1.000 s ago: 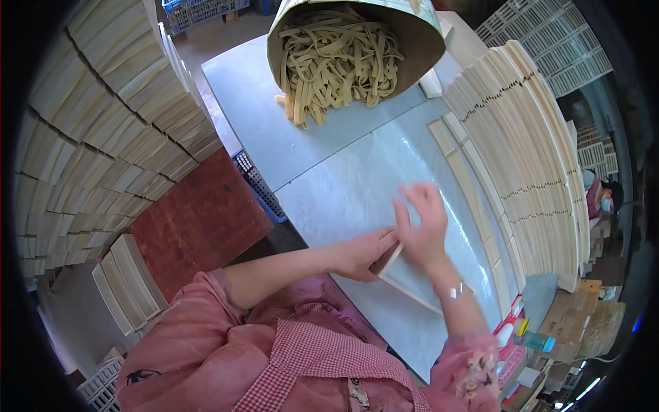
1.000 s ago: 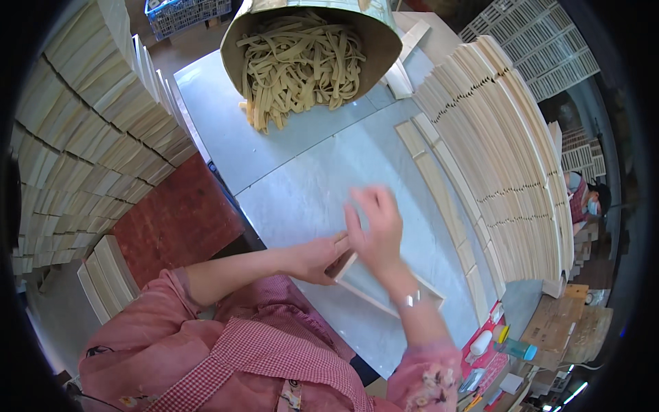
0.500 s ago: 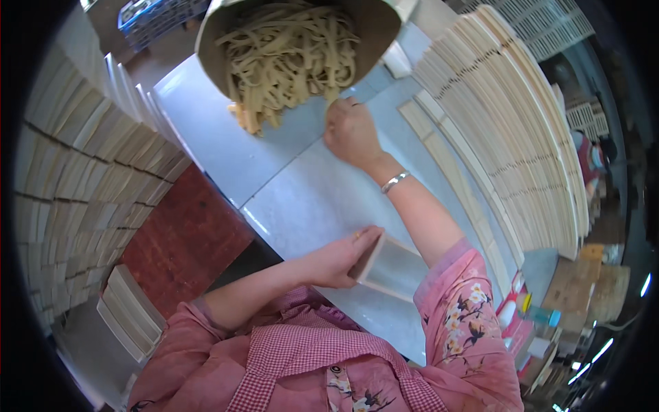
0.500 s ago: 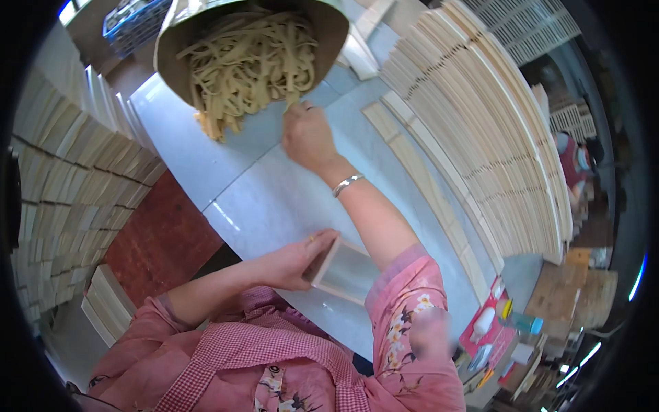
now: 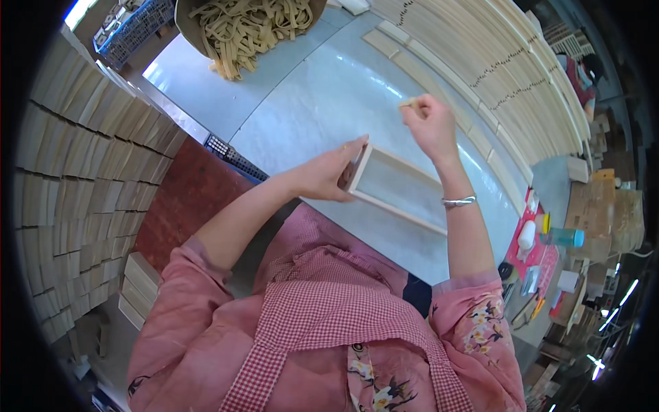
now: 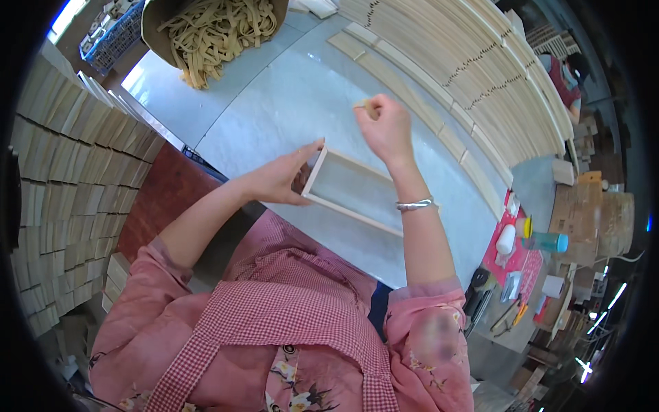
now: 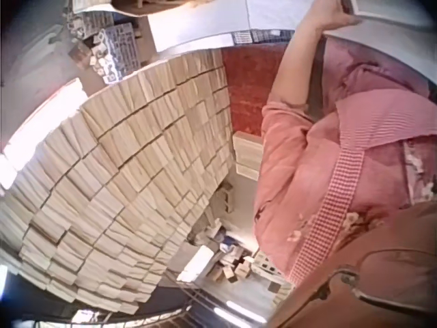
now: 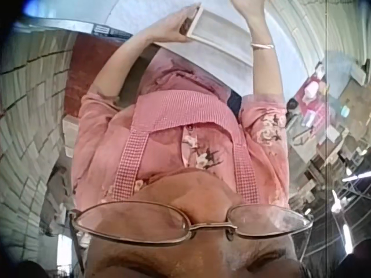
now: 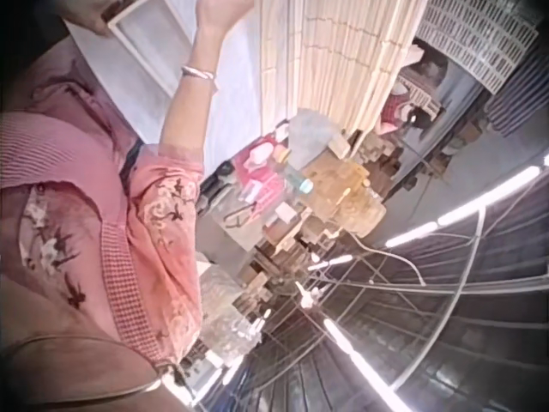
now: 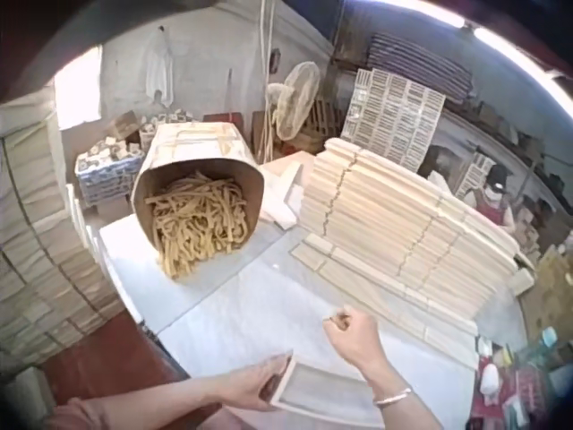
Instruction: Assemble wooden boxes by applying glue to the frame, placing a panel, and securing it with a pneumatic stapler.
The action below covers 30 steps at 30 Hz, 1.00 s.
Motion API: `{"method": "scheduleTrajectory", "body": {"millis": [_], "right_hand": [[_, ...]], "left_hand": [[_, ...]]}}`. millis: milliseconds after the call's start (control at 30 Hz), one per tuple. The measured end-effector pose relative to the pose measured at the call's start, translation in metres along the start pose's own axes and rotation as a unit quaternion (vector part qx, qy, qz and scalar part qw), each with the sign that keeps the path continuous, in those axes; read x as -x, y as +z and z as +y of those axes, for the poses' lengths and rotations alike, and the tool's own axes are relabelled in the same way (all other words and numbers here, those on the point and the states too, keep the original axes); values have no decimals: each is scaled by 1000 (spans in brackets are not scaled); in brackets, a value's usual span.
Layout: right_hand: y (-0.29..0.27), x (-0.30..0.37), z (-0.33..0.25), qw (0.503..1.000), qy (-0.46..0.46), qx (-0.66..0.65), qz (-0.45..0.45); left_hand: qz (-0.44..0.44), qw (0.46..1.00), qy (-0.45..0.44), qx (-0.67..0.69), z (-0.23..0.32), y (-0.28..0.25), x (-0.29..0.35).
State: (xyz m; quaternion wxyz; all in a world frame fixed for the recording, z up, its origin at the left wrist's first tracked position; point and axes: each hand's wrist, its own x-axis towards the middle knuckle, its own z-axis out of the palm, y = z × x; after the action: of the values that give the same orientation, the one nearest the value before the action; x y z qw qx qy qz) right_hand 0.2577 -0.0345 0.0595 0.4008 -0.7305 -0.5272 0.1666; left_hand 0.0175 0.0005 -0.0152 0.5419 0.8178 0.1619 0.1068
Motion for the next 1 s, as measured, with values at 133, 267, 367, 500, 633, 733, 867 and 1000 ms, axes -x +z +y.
{"method": "scheduleTrajectory", "body": {"millis": [133, 267, 367, 500, 633, 733, 867, 1000], "right_hand": [[13, 25, -14, 992, -42, 42, -107], [16, 46, -32, 973, -89, 118, -179], [11, 49, -18, 955, -163, 123, -214], [7, 58, -21, 951, -191, 128, -204], [-2, 83, -45, 954, -158, 163, -198], [-7, 116, -75, 932, -70, 264, -236], [41, 178, -74, 946, -173, 216, -170], [27, 211, -28, 943, -180, 251, -123]], "left_hand": [[26, 1000, 7, -16, -4, 3, 3], [16, 999, -35, 17, 3, 1, 6], [15, 999, -33, 0, 20, -4, 7], [24, 1000, -1, -15, 8, -2, 4], [31, 999, 25, -32, -2, -2, 2], [45, 997, 24, -61, 4, -5, 1], [82, 973, 120, -181, -14, -3, -12], [59, 965, 128, -222, -12, -10, -16]]}}
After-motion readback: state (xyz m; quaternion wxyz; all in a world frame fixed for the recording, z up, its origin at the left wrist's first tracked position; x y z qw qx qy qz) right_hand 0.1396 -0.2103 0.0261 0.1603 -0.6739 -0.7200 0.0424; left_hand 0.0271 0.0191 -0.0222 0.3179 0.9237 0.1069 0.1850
